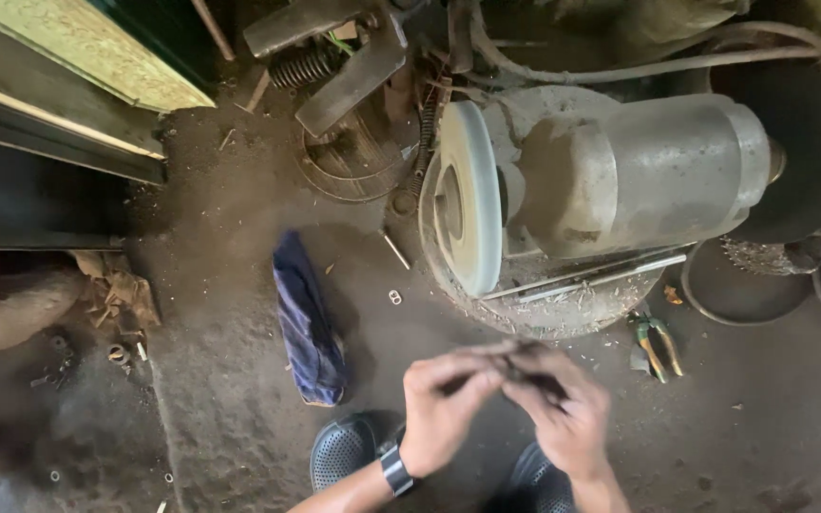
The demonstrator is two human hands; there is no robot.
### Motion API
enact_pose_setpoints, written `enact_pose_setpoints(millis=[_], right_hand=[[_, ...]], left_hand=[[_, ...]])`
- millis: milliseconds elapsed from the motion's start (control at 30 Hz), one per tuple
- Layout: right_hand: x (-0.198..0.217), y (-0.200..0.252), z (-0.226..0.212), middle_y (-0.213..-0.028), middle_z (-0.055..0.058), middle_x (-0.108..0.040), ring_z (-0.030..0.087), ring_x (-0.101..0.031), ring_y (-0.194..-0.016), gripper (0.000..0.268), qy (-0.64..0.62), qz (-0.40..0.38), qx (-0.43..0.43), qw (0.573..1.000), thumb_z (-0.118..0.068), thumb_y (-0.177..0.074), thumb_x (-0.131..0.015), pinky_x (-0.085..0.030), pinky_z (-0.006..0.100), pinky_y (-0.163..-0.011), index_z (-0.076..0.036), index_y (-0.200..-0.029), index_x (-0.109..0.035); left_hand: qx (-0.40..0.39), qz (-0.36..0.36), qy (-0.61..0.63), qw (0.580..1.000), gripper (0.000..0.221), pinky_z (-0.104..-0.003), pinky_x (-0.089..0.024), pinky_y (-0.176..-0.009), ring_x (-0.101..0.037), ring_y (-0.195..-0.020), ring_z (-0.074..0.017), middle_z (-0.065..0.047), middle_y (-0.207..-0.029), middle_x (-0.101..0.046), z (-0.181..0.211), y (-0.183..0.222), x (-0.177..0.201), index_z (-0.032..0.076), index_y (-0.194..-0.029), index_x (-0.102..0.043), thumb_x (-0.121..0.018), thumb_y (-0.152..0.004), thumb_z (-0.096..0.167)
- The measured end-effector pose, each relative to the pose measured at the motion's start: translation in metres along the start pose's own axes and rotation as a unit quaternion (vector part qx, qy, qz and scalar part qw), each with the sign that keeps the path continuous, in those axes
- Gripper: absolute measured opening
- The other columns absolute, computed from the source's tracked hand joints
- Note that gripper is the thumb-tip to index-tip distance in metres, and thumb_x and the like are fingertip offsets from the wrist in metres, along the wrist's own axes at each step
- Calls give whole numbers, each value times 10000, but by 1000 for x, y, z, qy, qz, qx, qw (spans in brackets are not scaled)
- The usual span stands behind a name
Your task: Grinding a small metal part using a bench grinder in a workshop after working on a lathe.
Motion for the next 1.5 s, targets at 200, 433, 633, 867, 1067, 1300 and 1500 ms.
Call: enact_pose_setpoints(millis=[200, 433, 633, 867, 1067, 1300, 1500], right_hand=[[27, 32, 1, -1086, 202, -754, 230, -777, -927, 263, -78, 8, 39, 996, 30, -723, -839, -686, 318, -722, -15, -966, -748], [25, 30, -30, -1060, 176, -769, 256, -755, -1023, 294, -95, -12, 125, 988, -12, -724, -879, -640, 343, -840, -41, -982, -741], [31, 36, -22, -1062, 104, -784, 226, -780, -990, 289, 49, 25, 107, 993, -98, -698, -880, -651, 281, -812, -78, -951, -742], [4, 14, -19, -1039, 68, -778, 180, -773, -917, 294, 213, 2, 50, 976, -126, -767, -831, -589, 258, -787, -28, -1031, -745], [-21, -1, 46, -939, 85, -815, 171, -784, -823, 190, 71, 30, -208, 975, -77, -830, -781, -625, 273, -755, -17, -1011, -780], [-80, 8, 120, -938, 93, -752, 184, -669, -833, 122, -367, 88, -324, 868, -16, -872, -752, -547, 329, -763, 2, -993, -744], [-105, -8, 106, -959, 81, -746, 195, -689, -912, 94, -488, 67, -298, 818, -63, -874, -782, -549, 415, -880, -40, -954, -738]], left_hand=[[-104, -126, 53, 985, 94, -473, -554, -1140, -702, -1266, -348, -207, -1203, -755, 41, 21, -22, -54, -1029, -749, -728, -940, -33], [-120, -174, 90, 973, 88, -534, -509, -1214, -666, -1331, -389, -215, -1232, -737, 52, 30, -26, -49, -1037, -735, -720, -951, -41], [-125, -165, 73, 976, 89, -513, -528, -1191, -682, -1307, -377, -198, -1209, -747, 57, 30, -25, -41, -1038, -739, -720, -952, -26], [-154, -77, -103, 980, 108, -387, -606, -968, -749, -1122, -277, -135, -1134, -765, 60, 12, -8, 16, -1004, -767, -769, -897, 1], [-131, -60, -223, 964, 187, -328, -597, -927, -756, -1080, -251, -121, -1186, -750, 60, -6, 8, 11, -1122, -723, -703, -936, 1], [-232, -89, -409, 878, 357, -381, -569, -927, -686, -1078, -332, -139, -1211, -687, 71, -22, 25, 1, -1195, -663, -732, -846, -19], [-272, -99, -489, 822, 448, -403, -537, -960, -631, -1085, -329, -134, -1207, -673, 70, -34, 23, -2, -1219, -663, -691, -776, -66]])
Point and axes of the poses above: each hand's wrist, its own y-axis away from the middle knuckle, its own x-axis out of the back of the hand, z = x × y, the point moved 7 cm from there along -y, towards the middle knuckle
